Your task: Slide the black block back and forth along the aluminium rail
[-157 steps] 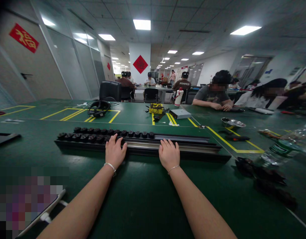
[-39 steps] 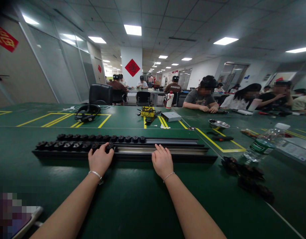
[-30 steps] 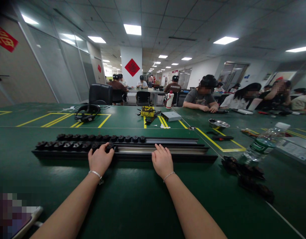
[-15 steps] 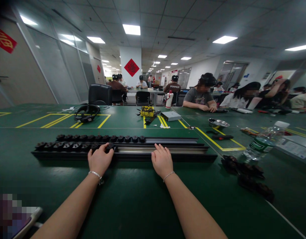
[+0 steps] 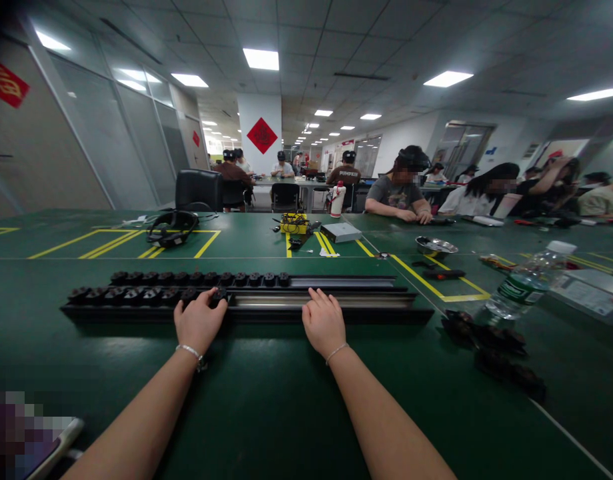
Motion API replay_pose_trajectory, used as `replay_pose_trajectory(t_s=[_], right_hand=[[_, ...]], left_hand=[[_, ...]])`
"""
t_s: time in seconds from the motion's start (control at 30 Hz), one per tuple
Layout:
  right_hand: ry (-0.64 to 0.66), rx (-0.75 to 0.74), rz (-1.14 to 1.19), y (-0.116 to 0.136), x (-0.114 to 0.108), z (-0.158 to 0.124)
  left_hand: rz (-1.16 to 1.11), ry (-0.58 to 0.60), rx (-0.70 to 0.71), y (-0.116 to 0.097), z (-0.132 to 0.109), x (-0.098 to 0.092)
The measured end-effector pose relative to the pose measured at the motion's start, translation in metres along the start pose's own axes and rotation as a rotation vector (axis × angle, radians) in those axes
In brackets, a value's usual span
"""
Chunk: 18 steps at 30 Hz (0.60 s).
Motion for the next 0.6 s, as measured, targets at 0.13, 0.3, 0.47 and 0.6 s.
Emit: replay_pose_trajectory(t_s=[0.13, 0.3, 0.47, 0.6], right_hand=[[0.0, 0.001, 0.003, 0.0002, 0.0, 0.0003], [0.003, 0.002, 0.014, 0.0017, -0.0012, 0.0], [0.007, 0.016, 0.015, 0.0031, -0.0032, -0.0001], [0.011, 0.011, 0.018, 0.0032, -0.0028, 0.0001]], left_hand=[[-0.007, 0.008, 0.004, 0.0001, -0.0003, -0.0002], [0.0, -0.001, 0.008, 0.0004, -0.0004, 0.0007], [-0.006, -0.005, 0.007, 0.0002, -0.0004, 0.0006], [-0.001, 0.001, 0.004, 0.0006, 0.0001, 0.0023]])
Point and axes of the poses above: each hand's wrist, its own z-axis towards the middle knuckle, its own x-axis out of the palm, y = z × x, the point moved 6 cm from there along z, towards the middle knuckle, and after that the axes turned 15 degrees about z, right-handed, at the moved point
